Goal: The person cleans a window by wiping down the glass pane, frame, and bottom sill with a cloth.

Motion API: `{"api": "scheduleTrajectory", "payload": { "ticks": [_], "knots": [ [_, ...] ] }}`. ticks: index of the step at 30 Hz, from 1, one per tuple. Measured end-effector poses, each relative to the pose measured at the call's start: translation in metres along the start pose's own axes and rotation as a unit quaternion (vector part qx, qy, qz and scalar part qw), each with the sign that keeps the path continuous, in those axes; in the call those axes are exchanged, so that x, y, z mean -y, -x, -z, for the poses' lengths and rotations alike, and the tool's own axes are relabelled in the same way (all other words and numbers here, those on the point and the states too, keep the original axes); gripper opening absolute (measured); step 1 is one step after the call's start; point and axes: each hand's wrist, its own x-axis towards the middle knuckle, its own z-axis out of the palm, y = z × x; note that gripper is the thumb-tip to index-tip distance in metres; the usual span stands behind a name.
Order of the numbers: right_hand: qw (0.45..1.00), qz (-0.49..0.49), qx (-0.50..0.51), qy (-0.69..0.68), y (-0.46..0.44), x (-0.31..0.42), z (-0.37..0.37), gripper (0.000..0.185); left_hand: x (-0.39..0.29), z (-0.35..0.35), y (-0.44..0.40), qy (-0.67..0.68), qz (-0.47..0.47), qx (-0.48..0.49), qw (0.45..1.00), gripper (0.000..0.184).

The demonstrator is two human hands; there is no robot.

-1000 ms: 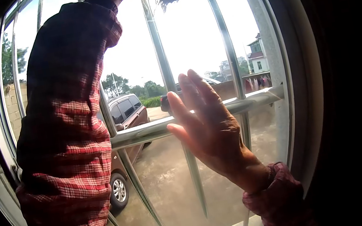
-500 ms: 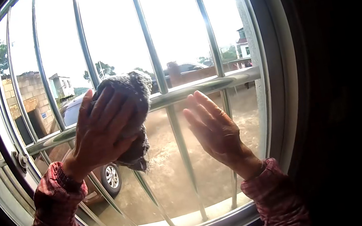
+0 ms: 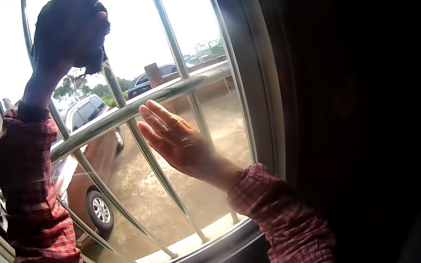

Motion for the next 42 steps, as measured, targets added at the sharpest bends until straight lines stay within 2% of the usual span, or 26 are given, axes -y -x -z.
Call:
{"api": "scheduleTrajectory", "payload": {
  "ticks": [1, 2, 3, 4, 6, 8, 9, 10, 12, 14, 16, 19, 20, 24, 25, 26, 27, 30, 34, 35, 36, 38, 40, 42],
  "knots": [
    [0.972, 0.101, -0.001, 0.212, 0.001, -0.001, 0.004, 0.053, -0.022, -0.016, 0.012, 0.127, -0.088, -0.004, 0.988, 0.054],
    [0.907, 0.193, -0.036, 0.372, 0.003, -0.003, 0.008, 0.054, -0.044, -0.032, 0.024, 0.236, -0.173, 0.012, 0.956, 0.044],
    [0.933, 0.17, -0.031, 0.315, 0.016, 0.0, 0.008, 0.053, -0.073, -0.055, 0.04, 0.232, -0.204, -0.113, 0.945, 0.057],
    [0.955, 0.148, -0.028, 0.257, 0.032, 0.007, 0.008, 0.052, -0.097, -0.048, 0.052, 0.214, -0.202, -0.051, 0.954, 0.059],
    [0.922, 0.169, -0.008, 0.347, 0.065, 0.037, 0.019, 0.051, -0.139, -0.041, 0.078, 0.187, -0.221, 0.066, 0.955, 0.058],
    [0.954, 0.114, 0.011, 0.277, 0.11, 0.053, 0.024, 0.045, -0.156, -0.023, 0.101, 0.177, -0.258, 0.079, 0.947, 0.05],
    [0.958, 0.071, 0.043, 0.275, 0.134, 0.062, 0.027, 0.042, -0.164, -0.035, 0.124, 0.157, -0.262, 0.04, 0.951, 0.046],
    [0.954, 0.03, 0.072, 0.288, 0.157, 0.069, 0.033, 0.037, -0.166, -0.028, 0.135, 0.195, -0.259, 0.081, 0.942, 0.047],
    [0.954, -0.028, 0.065, 0.291, 0.189, 0.078, 0.049, 0.03, -0.158, -0.03, 0.153, 0.264, -0.248, 0.082, 0.929, 0.048],
    [0.94, -0.095, 0.082, 0.319, 0.199, 0.088, 0.079, 0.032, -0.147, -0.02, 0.154, 0.207, -0.251, 0.048, 0.944, 0.06],
    [0.924, -0.109, 0.021, 0.366, 0.19, 0.085, 0.107, 0.028, -0.127, -0.014, 0.138, 0.213, -0.199, 0.074, 0.954, 0.064],
    [0.907, -0.088, -0.029, 0.41, 0.157, 0.077, 0.146, 0.03, -0.072, -0.034, 0.096, 0.103, -0.127, -0.001, 0.986, 0.066],
    [0.9, -0.048, -0.025, 0.432, 0.143, 0.071, 0.154, 0.03, -0.053, -0.03, 0.075, 0.069, -0.117, -0.023, 0.99, 0.067],
    [0.857, 0.078, 0.017, 0.509, 0.092, 0.038, 0.181, 0.032, -0.042, -0.016, 0.004, -0.076, 0.093, 0.004, 0.993, 0.061],
    [0.834, 0.118, 0.028, 0.539, 0.083, 0.054, 0.182, 0.033, -0.033, 0.004, 0.003, -0.093, 0.098, -0.072, 0.988, 0.06],
    [0.833, 0.123, 0.038, 0.538, 0.08, 0.048, 0.185, 0.032, -0.046, 0.013, 0.005, -0.051, 0.141, -0.036, 0.988, 0.058],
    [0.834, 0.122, 0.051, 0.535, 0.078, 0.039, 0.187, 0.031, -0.053, 0.008, 0.004, -0.04, 0.146, -0.039, 0.988, 0.059],
    [0.854, 0.128, 0.093, 0.495, 0.08, 0.031, 0.196, 0.034, -0.074, -0.013, 0.014, 0.005, 0.087, -0.079, 0.993, 0.059],
    [0.878, 0.071, 0.087, 0.465, 0.096, 0.027, 0.195, 0.034, -0.109, -0.049, 0.041, 0.121, -0.033, -0.125, 0.984, 0.06],
    [0.868, 0.066, 0.058, 0.489, 0.103, 0.02, 0.189, 0.026, -0.12, -0.057, 0.051, 0.161, -0.058, -0.136, 0.976, 0.061],
    [0.881, 0.048, 0.041, 0.468, 0.112, 0.019, 0.189, 0.025, -0.136, -0.063, 0.06, 0.2, -0.084, -0.144, 0.966, 0.061],
    [0.904, 0.014, 0.007, 0.427, 0.134, 0.022, 0.184, 0.024, -0.178, -0.069, 0.079, 0.178, -0.113, -0.081, 0.974, 0.061],
    [0.91, -0.015, 0.013, 0.415, 0.161, 0.027, 0.173, 0.026, -0.224, -0.069, 0.096, 0.082, -0.14, 0.028, 0.986, 0.056],
    [0.92, -0.036, 0.026, 0.39, 0.186, 0.026, 0.164, 0.026, -0.262, -0.076, 0.104, 0.143, -0.101, 0.093, 0.98, 0.053]
  ]
}}
